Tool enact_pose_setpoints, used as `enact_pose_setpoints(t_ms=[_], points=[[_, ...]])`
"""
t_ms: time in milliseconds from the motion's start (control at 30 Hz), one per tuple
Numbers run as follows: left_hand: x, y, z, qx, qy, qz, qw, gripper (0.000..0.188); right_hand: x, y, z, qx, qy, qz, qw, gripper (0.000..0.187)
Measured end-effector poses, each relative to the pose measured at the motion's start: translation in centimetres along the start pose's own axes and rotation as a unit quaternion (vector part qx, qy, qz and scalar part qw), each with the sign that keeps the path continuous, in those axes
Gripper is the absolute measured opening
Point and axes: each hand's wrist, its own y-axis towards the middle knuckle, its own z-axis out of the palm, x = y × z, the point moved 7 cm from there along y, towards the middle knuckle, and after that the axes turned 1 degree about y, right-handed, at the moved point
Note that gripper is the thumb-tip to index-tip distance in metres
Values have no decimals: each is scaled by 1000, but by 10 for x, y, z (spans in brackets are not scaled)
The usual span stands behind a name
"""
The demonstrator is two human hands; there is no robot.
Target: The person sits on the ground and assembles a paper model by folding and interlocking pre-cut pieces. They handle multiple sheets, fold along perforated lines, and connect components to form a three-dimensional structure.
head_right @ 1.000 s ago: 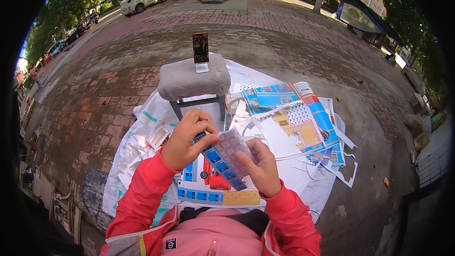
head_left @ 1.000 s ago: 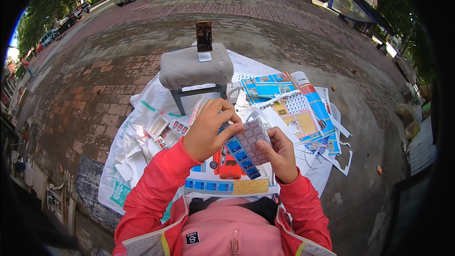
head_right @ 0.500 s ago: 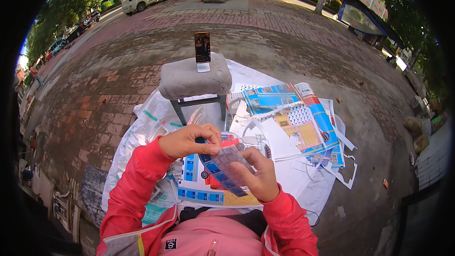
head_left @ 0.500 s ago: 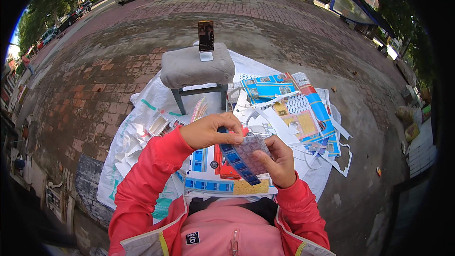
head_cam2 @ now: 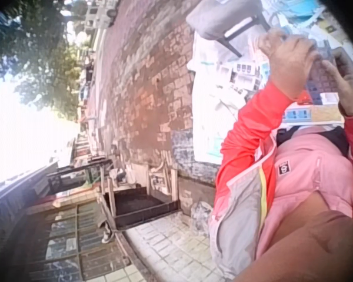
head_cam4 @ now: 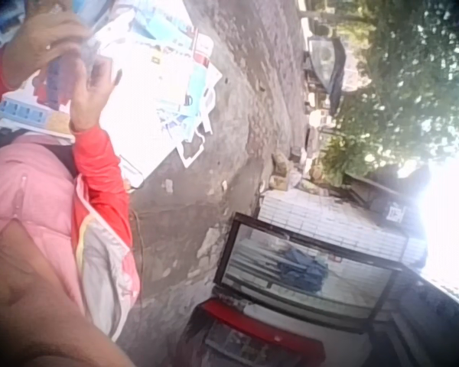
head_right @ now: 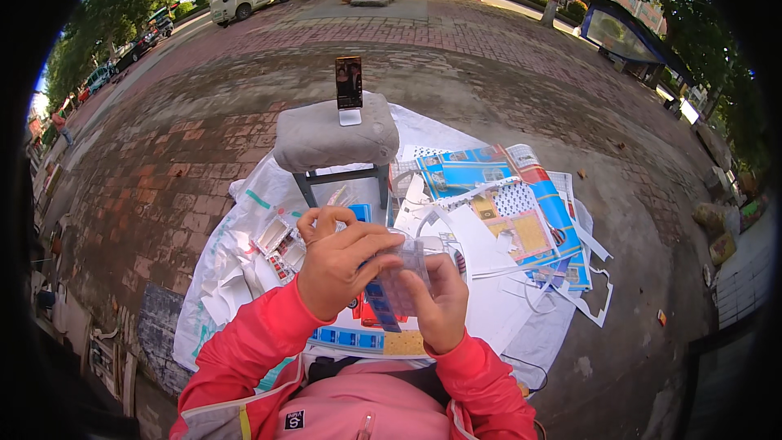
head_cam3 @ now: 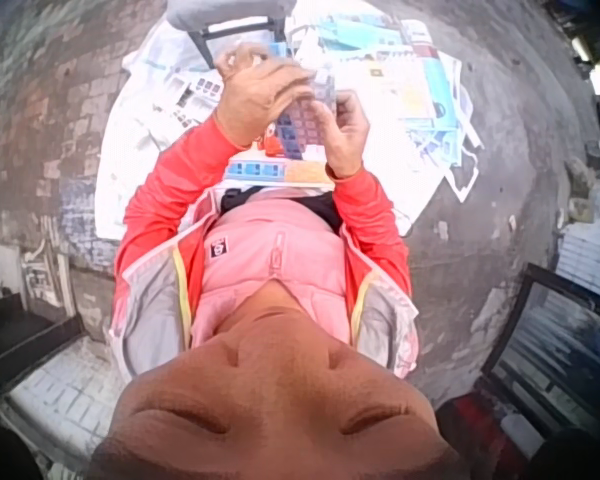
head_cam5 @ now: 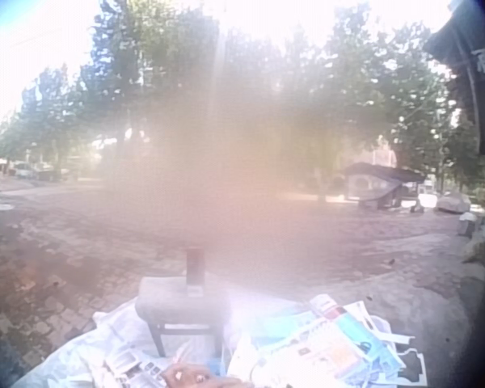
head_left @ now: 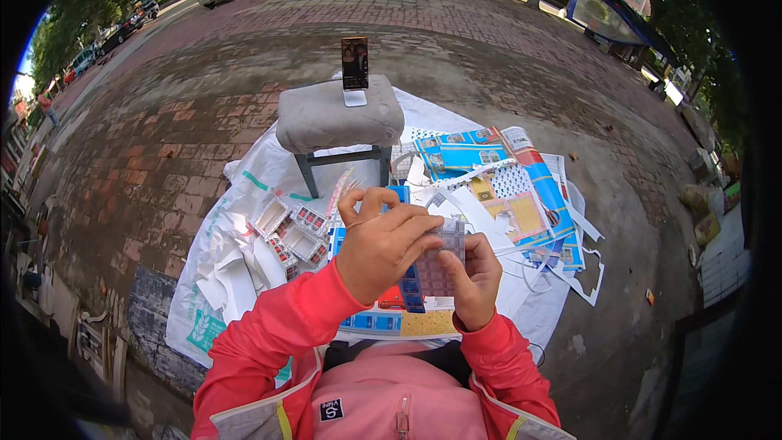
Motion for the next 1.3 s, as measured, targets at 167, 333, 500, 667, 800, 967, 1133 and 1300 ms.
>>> enact_pose_setpoints(t_ms=[167,333,500,667,800,967,1133,1300], points=[[4,-2,3,53,-69,1,996,15,-4,-4,-2,23,-2,-3,1000,12],[6,-1,2,46,-88,-19,995,12,1,1,3,16,16,-7,1000,14],[9,2,3,78,-89,-3,993,11,40,8,5,13,-206,-170,964,28],[8,2,4,94,-76,23,992,10,55,12,8,67,-348,-231,906,32],[5,4,4,96,-76,42,992,11,54,10,7,84,-357,-229,902,29],[7,7,1,76,-50,27,996,19,7,13,-2,65,-107,29,992,27],[27,-8,-8,-143,-42,-134,980,37,-7,15,-5,15,2,37,999,28],[46,-40,49,7,-499,-317,807,32,-2,16,-5,-19,13,-17,1000,31]])
